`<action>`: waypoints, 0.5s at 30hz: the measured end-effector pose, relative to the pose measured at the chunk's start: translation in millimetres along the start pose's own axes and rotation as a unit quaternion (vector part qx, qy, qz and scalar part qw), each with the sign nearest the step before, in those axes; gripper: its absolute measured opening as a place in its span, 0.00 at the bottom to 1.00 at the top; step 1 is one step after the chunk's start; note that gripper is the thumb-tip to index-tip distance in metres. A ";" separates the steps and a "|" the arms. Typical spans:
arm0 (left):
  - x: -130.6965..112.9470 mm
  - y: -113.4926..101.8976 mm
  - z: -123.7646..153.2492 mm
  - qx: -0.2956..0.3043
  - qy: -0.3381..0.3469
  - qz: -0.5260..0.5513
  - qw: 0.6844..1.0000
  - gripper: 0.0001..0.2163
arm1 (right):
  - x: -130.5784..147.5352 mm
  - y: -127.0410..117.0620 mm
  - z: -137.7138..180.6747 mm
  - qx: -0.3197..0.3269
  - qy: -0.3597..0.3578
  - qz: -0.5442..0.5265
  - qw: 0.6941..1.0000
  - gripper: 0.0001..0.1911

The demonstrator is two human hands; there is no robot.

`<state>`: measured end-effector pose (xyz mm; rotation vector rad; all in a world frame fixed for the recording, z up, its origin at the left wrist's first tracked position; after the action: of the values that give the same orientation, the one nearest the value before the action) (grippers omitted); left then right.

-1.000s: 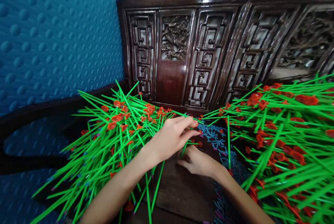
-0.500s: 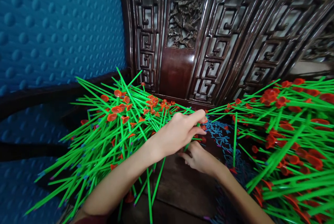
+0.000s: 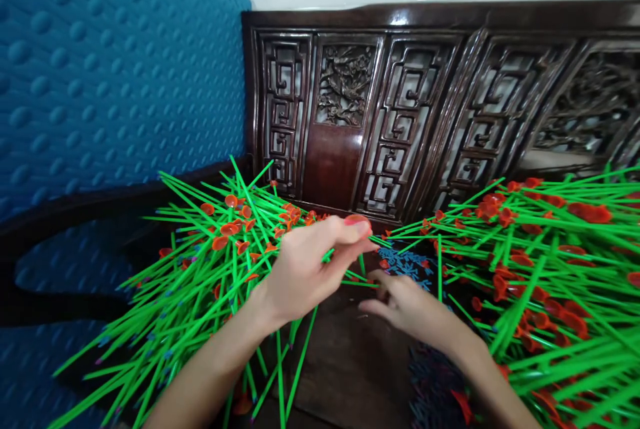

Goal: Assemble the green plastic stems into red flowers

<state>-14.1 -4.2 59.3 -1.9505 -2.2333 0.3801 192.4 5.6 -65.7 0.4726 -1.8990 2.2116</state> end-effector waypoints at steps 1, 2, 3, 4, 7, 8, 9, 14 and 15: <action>-6.1 -11.7 -1.7 -0.042 0.032 -0.023 0.998 0.11 | -10.5 -12.2 1.6 -0.026 0.034 0.036 0.998 0.19; -10.2 -23.4 -2.3 -0.079 0.047 -0.046 0.995 0.12 | -23.2 -23.0 3.1 -0.047 0.083 0.078 0.992 0.18; -11.6 -33.7 -2.3 -0.098 0.039 -0.069 0.992 0.12 | -36.4 -30.6 4.3 -0.048 0.133 0.114 0.983 0.18; -10.9 -43.8 -1.7 -0.113 0.018 -0.104 0.988 0.11 | -47.6 -35.2 5.0 -0.040 0.156 0.126 0.979 0.17; -6.8 -69.7 -0.3 -0.145 0.007 -0.241 0.960 0.09 | -73.4 -35.2 3.1 -0.006 0.190 0.128 0.973 0.15; -4.0 -75.7 -0.8 -0.143 0.011 -0.287 0.947 0.09 | -78.7 -32.2 1.1 0.003 0.193 0.123 0.974 0.14; 0.0 -80.3 -1.9 -0.133 0.009 -0.320 0.938 0.09 | -82.3 -28.5 -1.3 0.012 0.194 0.117 0.974 0.14; 30.7 -87.1 -8.2 0.020 -0.094 -0.416 0.905 0.09 | -87.5 -13.2 -13.0 0.034 0.190 0.087 0.977 0.12; 35.1 -86.8 -8.2 0.045 -0.113 -0.432 0.894 0.09 | -87.2 -13.2 -13.7 0.031 0.187 0.082 0.978 0.11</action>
<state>-99.2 20.7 90.3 -0.7291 -2.8596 0.5647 276.6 26.8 -86.5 -0.0949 -1.7246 2.2664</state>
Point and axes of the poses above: each hand's wrist, its own z-axis away from the middle knuckle, its own y-axis out of the palm, x = y × z, the point moved 4 cm from there along -z, towards the middle knuckle, and after that the axes turned 10 degrees about y, right-handed, at the moved point
